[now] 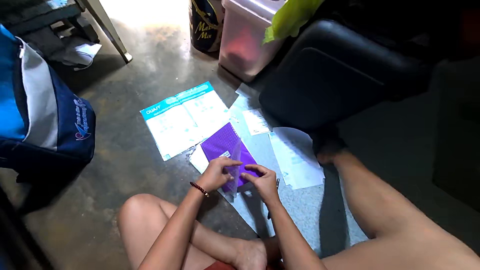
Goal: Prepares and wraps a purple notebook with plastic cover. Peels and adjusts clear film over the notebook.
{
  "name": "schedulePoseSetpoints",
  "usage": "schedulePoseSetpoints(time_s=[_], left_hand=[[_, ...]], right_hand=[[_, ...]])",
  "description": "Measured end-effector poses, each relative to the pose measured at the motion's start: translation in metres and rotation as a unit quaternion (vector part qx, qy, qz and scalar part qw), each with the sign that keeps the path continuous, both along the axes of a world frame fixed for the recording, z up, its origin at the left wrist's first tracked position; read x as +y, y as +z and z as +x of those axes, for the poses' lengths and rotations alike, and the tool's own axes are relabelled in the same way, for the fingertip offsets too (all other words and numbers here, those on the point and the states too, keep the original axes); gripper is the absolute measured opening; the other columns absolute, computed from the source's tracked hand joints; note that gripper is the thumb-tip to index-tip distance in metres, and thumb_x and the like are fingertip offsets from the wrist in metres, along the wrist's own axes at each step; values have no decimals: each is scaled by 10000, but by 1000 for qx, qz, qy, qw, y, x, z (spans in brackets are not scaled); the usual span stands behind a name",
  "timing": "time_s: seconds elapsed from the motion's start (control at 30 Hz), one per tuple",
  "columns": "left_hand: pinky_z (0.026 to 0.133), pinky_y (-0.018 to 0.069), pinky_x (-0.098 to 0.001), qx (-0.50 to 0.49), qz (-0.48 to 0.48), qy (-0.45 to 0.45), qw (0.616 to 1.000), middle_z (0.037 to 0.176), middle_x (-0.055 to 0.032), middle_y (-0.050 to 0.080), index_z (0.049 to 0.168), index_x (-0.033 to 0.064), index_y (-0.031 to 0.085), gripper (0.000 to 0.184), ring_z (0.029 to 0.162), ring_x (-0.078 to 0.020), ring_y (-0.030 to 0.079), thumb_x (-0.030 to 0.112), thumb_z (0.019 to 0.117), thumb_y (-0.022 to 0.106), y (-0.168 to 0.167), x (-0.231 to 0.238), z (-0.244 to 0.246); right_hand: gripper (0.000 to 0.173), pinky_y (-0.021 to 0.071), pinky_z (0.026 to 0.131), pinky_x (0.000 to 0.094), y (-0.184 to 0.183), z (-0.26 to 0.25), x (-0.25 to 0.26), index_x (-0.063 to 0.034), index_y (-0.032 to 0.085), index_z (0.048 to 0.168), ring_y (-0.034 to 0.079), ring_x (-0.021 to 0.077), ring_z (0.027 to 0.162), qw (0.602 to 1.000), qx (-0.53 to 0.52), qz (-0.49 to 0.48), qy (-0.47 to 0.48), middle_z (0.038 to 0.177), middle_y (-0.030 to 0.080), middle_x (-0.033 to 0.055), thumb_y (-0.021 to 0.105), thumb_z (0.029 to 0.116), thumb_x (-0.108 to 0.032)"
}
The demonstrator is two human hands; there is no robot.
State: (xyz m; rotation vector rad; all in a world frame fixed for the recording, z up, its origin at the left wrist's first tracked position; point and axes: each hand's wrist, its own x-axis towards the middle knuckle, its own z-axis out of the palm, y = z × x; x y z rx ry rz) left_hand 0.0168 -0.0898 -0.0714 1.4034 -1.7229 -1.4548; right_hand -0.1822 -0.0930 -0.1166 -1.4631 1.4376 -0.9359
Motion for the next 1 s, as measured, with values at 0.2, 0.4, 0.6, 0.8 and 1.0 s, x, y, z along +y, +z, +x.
schedulePoseSetpoints(time_s=[0.2, 0.4, 0.6, 0.8, 1.0], left_hand=[[733, 578, -270, 187, 0, 232, 954, 1507, -177, 472, 1609, 85, 268, 929, 922, -130, 680, -65, 809, 717, -14, 35, -18], [954, 528, -437, 45, 5, 408, 912, 1299, -241, 623, 1286, -67, 612, 732, 1145, -323, 634, 280, 716, 914, -42, 73, -80], [764, 566, -336, 101, -67, 496, 860, 939, -197, 723, 988, -84, 738, 293, 825, -235, 693, 139, 817, 823, -65, 70, -97], [778, 532, -244, 189, 33, 485, 854, 857, -92, 722, 918, -30, 740, 106, 788, -77, 658, 75, 908, 731, -71, 64, -79], [761, 525, -225, 218, 86, 483, 844, 823, -78, 705, 896, -45, 717, 74, 761, -55, 638, 27, 913, 723, -70, 57, -68]], right_hand=[[271, 535, 824, 184, 1, 7, 1, 67, 730, 981, 665, 27, 884, 999, 1, -34, -21, 946, 736, 104, 811, 724, 40], [270, 550, 766, 155, -5, 5, 3, 50, 722, 926, 664, -7, 824, 998, -13, -51, -22, 878, 727, 34, 828, 678, 42], [293, 574, 761, 175, -8, 1, 4, 38, 709, 946, 678, 4, 833, 999, -10, -50, -16, 898, 723, 11, 809, 672, 63], [298, 565, 780, 170, -7, -1, 2, 74, 700, 970, 675, 10, 850, 999, 23, -42, -6, 921, 723, 47, 782, 685, 102], [312, 585, 746, 189, -12, 0, 2, 80, 703, 978, 689, 29, 826, 999, 25, -22, -25, 927, 725, 70, 796, 682, 111]])
